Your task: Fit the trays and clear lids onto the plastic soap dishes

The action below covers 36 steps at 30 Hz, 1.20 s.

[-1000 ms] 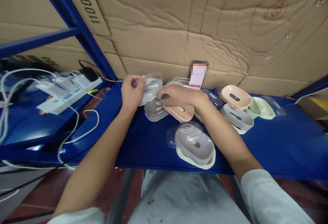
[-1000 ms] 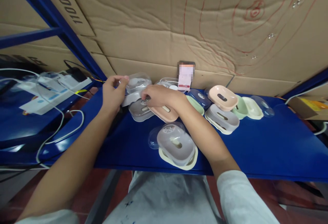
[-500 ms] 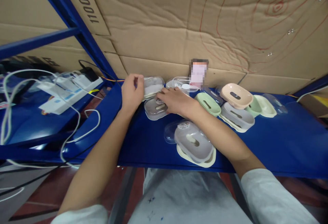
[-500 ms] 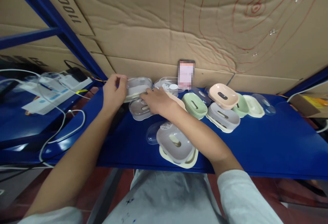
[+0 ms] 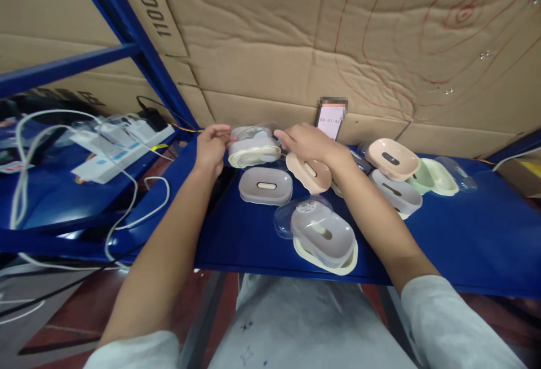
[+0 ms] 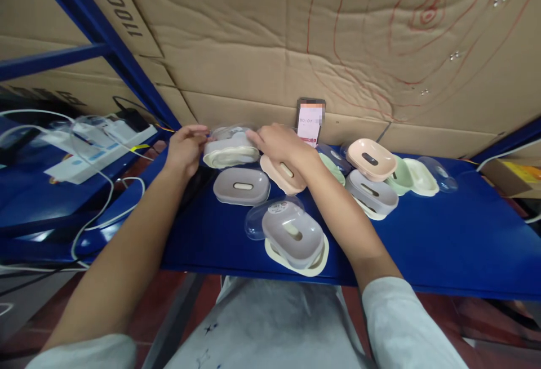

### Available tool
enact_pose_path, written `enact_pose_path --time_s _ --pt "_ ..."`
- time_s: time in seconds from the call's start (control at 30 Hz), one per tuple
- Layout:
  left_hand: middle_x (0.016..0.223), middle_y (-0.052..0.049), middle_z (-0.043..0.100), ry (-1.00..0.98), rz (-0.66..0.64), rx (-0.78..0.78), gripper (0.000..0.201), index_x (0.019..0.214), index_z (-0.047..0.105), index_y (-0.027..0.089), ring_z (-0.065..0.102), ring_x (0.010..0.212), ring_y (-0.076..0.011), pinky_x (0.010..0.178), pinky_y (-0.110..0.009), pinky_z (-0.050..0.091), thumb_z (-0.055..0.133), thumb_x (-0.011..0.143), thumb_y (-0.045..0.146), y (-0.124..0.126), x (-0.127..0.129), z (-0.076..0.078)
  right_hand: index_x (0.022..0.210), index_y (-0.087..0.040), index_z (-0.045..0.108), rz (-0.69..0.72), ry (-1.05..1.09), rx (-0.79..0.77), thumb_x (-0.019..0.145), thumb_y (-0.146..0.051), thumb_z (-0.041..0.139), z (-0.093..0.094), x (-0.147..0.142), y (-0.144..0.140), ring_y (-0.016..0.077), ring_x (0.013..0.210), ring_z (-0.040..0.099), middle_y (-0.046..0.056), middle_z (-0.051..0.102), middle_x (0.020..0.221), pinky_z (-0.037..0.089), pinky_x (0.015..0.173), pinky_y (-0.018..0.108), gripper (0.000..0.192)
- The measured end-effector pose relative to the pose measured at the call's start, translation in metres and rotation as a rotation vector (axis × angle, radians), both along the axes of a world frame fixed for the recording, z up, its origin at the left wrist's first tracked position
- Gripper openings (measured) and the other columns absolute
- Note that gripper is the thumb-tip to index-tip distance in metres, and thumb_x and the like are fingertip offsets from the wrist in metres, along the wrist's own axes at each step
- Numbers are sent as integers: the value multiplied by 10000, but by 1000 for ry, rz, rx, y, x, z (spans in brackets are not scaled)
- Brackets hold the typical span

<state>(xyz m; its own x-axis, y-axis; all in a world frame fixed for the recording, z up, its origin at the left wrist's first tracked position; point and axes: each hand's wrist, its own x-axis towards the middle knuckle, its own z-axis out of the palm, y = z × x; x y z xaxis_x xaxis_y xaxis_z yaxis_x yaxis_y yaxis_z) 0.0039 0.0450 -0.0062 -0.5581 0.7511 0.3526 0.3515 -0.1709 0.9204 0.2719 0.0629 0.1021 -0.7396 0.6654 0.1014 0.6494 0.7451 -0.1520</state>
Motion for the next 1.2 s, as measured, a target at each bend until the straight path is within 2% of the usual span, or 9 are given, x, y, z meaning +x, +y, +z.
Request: enact_pose_path --time_s 0.1,0.2,0.33,0.43,0.57,0.77,0.87,1.03,1.2 --pt "858 -53 723 77 -23 -29 175 914 721 203 718 821 -216 770 -351 595 719 774 309 -1 -6 -6 1230 -191 755 -63 18 114 1132 -314 353 -8 0 9 329 1194 691 135 778 1257 460 998 448 432" --pt "1081 -105 781 199 -91 -59 264 975 782 209 727 1027 -269 880 -393 591 746 728 295 -4 -10 -7 1338 -189 712 -83 -42 106 1062 -191 429 -19 1 15 350 1270 655 147 731 1372 435 1058 504 395" --pt "1377 -124 718 371 -178 -115 445 1115 816 250 642 1293 -343 1107 -526 492 795 671 269 -6 -14 -8 1364 -155 715 -103 -93 79 1046 -240 485 -25 3 17 384 1301 630 204 663 1455 446 1044 527 402" --pt "1410 -130 677 476 -149 -147 517 1197 807 281 547 1391 -411 1201 -658 349 823 681 313 -7 -16 -10 1377 -146 711 -114 -95 92 1076 -301 447 -21 2 16 400 1320 609 215 698 1388 415 1074 557 429" --pt "1370 -158 627 555 -55 -176 395 1159 817 311 480 1405 -476 1171 -735 325 791 778 413 -6 -19 -13 1341 -165 732 -138 -118 87 1044 -305 539 -22 -1 16 404 1354 581 206 703 1379 375 1125 563 380" --pt "1410 -127 652 637 -80 -159 334 1221 763 271 560 1381 -369 1193 -574 414 681 923 396 -7 -16 -9 1560 -199 550 -220 -178 28 937 -326 739 -35 -2 21 398 1353 600 212 601 1521 456 1103 524 663" --pt "1346 -117 713 657 -75 -134 353 1268 726 232 626 1303 -306 1168 -459 455 629 986 421 -9 -10 -3 1553 -241 551 -218 -175 23 961 -298 706 -32 3 23 358 1310 643 165 657 1475 504 1054 459 614" --pt "1196 -130 756 626 71 -126 409 1224 731 201 697 1119 -302 1058 -441 510 534 1047 513 -17 -2 8 1619 -203 450 -274 -120 69 1020 -202 543 -15 13 26 350 1275 669 172 709 1402 543 994 455 606" --pt "1099 -116 738 621 202 -86 237 1141 720 206 683 1119 -309 1055 -461 512 542 1023 309 -22 -1 13 1418 -152 650 -277 -35 225 1008 -48 396 -3 9 16 342 1354 623 184 682 1441 498 1073 465 494"
